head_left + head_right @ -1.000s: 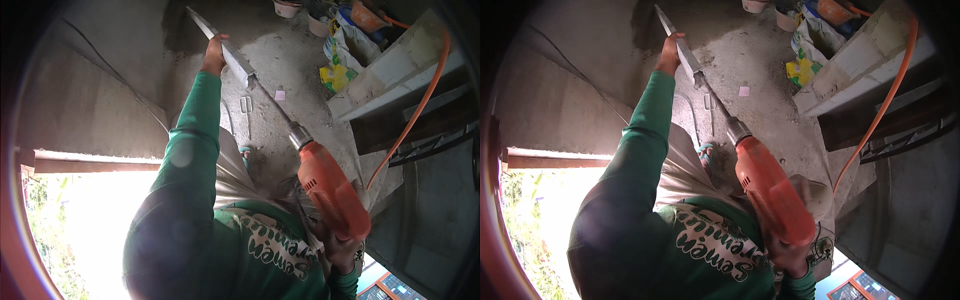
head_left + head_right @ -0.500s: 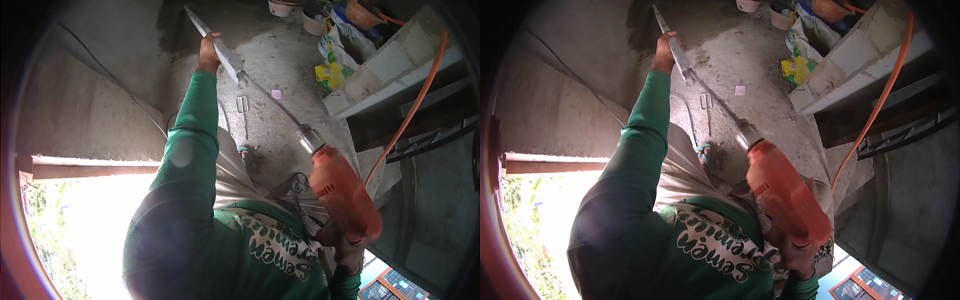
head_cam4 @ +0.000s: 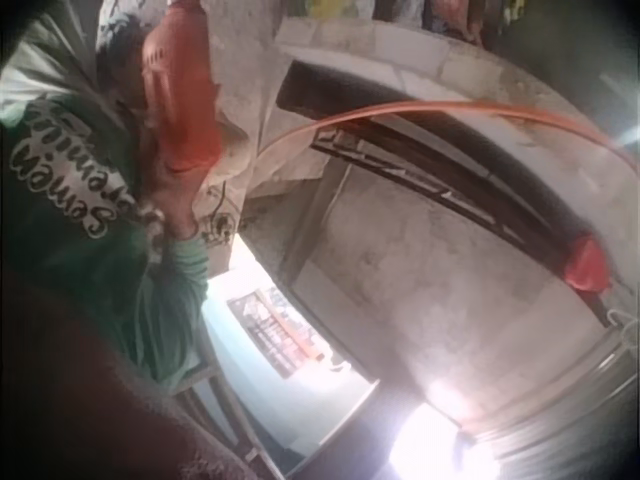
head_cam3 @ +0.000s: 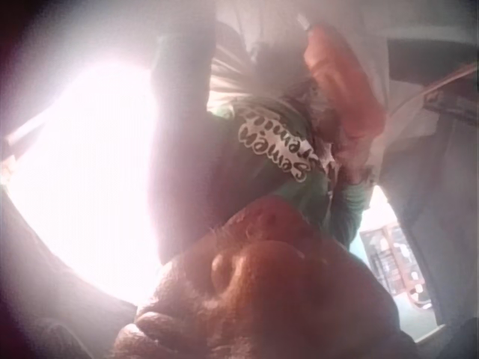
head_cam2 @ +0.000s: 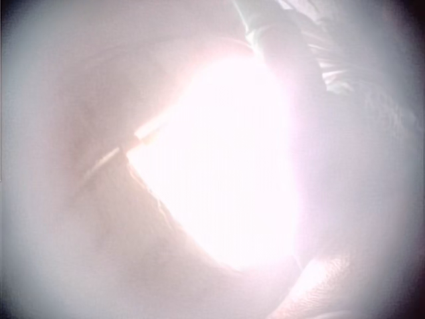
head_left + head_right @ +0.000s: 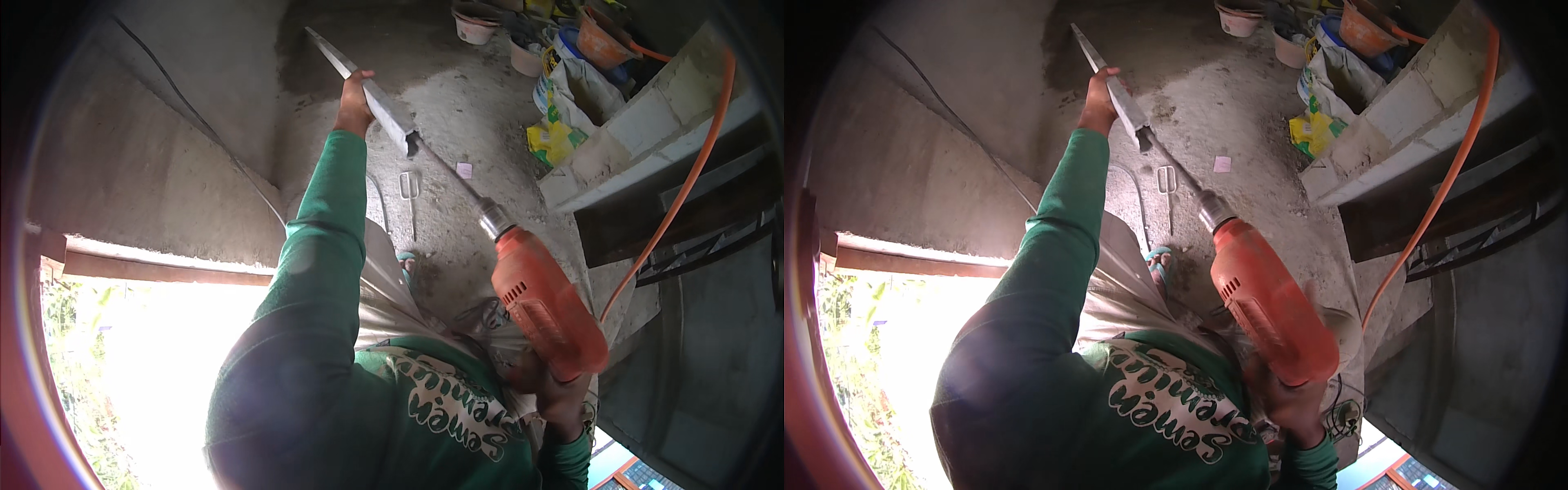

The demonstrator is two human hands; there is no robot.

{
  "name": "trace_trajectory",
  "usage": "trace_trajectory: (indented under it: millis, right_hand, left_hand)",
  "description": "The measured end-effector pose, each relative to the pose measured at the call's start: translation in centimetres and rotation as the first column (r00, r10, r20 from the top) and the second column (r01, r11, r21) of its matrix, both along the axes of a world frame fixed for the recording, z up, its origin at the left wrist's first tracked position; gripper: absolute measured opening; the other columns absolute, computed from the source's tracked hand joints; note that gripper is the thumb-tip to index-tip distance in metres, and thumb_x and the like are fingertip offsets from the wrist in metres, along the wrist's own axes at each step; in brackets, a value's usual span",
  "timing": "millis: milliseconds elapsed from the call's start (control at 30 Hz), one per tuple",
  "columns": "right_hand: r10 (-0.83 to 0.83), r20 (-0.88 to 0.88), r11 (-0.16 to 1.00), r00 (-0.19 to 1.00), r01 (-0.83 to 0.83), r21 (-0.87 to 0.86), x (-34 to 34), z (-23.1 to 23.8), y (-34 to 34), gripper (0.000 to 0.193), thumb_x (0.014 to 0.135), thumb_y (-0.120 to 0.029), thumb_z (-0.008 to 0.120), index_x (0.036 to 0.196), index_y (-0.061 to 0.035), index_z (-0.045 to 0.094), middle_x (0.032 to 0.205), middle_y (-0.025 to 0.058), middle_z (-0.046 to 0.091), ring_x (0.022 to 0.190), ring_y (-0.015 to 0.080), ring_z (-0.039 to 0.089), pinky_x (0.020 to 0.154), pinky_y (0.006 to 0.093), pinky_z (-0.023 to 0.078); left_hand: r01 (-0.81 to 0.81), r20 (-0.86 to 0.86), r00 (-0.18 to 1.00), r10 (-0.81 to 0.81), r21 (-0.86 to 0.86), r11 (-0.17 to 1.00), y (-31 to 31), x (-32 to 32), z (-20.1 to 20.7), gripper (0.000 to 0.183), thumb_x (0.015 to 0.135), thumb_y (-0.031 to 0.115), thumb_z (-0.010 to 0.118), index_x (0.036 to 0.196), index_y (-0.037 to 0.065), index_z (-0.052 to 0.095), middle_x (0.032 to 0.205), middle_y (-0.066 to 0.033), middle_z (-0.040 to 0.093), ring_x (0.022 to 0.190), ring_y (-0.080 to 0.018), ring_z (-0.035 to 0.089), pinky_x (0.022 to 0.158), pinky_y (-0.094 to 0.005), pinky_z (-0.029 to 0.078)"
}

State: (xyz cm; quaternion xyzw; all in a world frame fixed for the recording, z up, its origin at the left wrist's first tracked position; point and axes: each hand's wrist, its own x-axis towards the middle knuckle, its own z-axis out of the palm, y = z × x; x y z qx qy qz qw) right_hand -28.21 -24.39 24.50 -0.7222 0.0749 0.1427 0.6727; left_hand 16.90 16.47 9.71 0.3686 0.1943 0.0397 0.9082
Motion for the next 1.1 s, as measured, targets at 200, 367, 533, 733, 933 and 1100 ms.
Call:
trace_trajectory:
  millis: [200,367,533,733,933,1100]
  right_hand:
    - [0.334,0.471,0.869,0.816,-0.072,-0.49,0.6,-0.9,1.9,0.074,0.087,-0.01,0.069,0.153,0.0066,0.039,0.135,0.0203,0.065,0.126,0.0261,0.063,0.111,0.0364,0.043]
    - [0.36,0.427,0.816,0.829,-0.057,-0.576,0.4,0.2,2.8,0.086,0.085,-0.013,0.072,0.156,0.0101,0.028,0.132,0.0207,0.066,0.115,0.0278,0.069,0.107,0.0377,0.047]
    - [-0.23,0.285,0.964,0.931,0.258,-0.066,-1.4,-0.3,3.9,0.107,0.081,-0.017,0.076,0.16,0.0098,0.007,0.121,0.0175,0.071,0.102,0.0247,0.073,0.093,0.0343,0.054]
    - [0.055,0.292,0.897,0.955,0.081,-0.434,-3.1,-0.8,1.5,0.11,0.076,-0.018,0.082,0.159,0.0084,0.014,0.111,0.0173,0.074,0.088,0.0264,0.075,0.081,0.0346,0.058]
    - [0.276,0.504,0.843,0.819,0.045,-0.535,-0.4,-2.5,0.8,0.092,0.077,-0.016,0.083,0.152,0.0092,0.036,0.103,0.0166,0.075,0.081,0.0297,0.076,0.071,0.035,0.058]
    - [0.274,0.52,0.84,0.809,0.062,-0.539,0.3,-1.9,1.5,0.089,0.079,-0.016,0.083,0.151,0.0101,0.037,0.096,0.0162,0.075,0.077,0.03,0.076,0.067,0.035,0.057]
  left_hand:
    - [0.019,0.05,0.999,-0.02,0.034,0.999,0.7,0.0,-0.7,0.024,0.087,0.029,0.065,0.1,0.01,0.057,0.071,-0.0094,0.052,0.058,-0.0261,0.053,0.054,-0.0414,0.047]
    - [-0.001,0.065,0.998,-0.006,0.103,0.995,-0.5,0.6,-0.8,0.022,0.087,0.028,0.066,0.098,0.011,0.058,0.07,-0.01,0.053,0.059,-0.0282,0.055,0.055,-0.0444,0.048]
    - [0.018,-0.012,1.0,-0.016,0.142,0.99,0.1,1.5,-0.7,0.029,0.084,0.03,0.067,0.103,0.01,0.059,0.087,-0.0143,0.056,0.076,-0.032,0.057,0.069,-0.0483,0.049]
    - [0.052,-0.02,0.999,-0.049,0.16,0.986,0.1,1.4,-1.1,0.039,0.085,0.032,0.066,0.114,0.006,0.059,0.113,-0.0203,0.06,0.101,-0.037,0.058,0.093,-0.0524,0.05]
    - [0.058,-0.103,0.994,-0.026,0.323,0.944,-1.0,0.4,-0.4,0.028,0.086,0.029,0.067,0.103,0.009,0.06,0.074,-0.0096,0.057,0.062,-0.0271,0.057,0.057,-0.0422,0.049]
    - [0.037,-0.015,0.999,-0.034,0.263,0.964,-2.2,-0.7,0.0,0.028,0.092,0.033,0.062,0.108,0.01,0.061,0.075,-0.009,0.057,0.062,-0.0257,0.057,0.057,-0.0408,0.049]
